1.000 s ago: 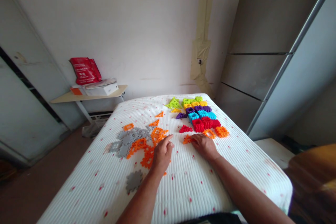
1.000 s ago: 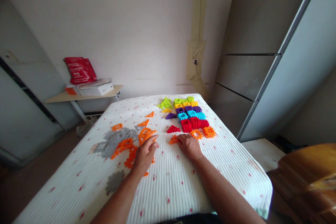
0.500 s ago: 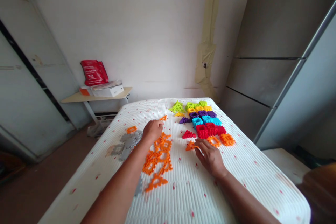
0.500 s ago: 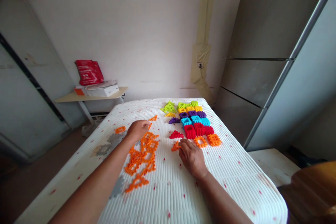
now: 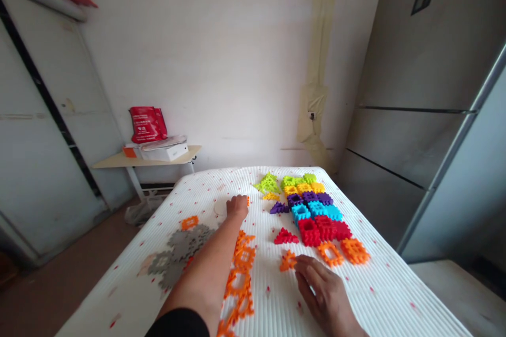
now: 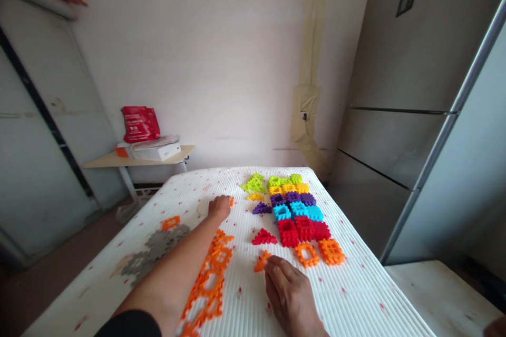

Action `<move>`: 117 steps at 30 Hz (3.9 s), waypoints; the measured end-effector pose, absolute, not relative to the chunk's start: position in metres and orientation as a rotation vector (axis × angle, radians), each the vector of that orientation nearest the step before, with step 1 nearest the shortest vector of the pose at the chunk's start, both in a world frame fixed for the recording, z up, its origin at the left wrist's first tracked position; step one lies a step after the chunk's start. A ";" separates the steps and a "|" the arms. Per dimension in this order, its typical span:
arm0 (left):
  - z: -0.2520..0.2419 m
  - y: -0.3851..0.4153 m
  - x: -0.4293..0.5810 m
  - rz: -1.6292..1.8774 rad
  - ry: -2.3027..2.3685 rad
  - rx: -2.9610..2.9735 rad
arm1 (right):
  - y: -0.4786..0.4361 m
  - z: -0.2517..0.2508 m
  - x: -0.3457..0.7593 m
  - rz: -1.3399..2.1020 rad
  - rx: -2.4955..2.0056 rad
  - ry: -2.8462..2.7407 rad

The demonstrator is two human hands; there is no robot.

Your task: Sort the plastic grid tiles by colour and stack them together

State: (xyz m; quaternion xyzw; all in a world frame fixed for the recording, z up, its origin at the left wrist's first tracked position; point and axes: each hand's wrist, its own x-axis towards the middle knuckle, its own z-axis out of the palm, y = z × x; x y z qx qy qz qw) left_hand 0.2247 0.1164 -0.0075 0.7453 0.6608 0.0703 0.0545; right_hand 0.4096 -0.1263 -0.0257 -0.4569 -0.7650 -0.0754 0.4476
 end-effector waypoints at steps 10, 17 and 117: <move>0.012 0.078 0.226 0.489 1.811 2.265 | -0.127 -0.024 0.424 -0.048 -1.275 -1.664; 0.004 -0.026 0.228 0.869 1.247 1.911 | -0.124 -0.025 0.415 0.056 -1.235 -1.739; -0.030 -0.053 0.197 1.214 1.535 2.340 | -0.108 -0.030 0.423 -0.294 -1.314 -1.870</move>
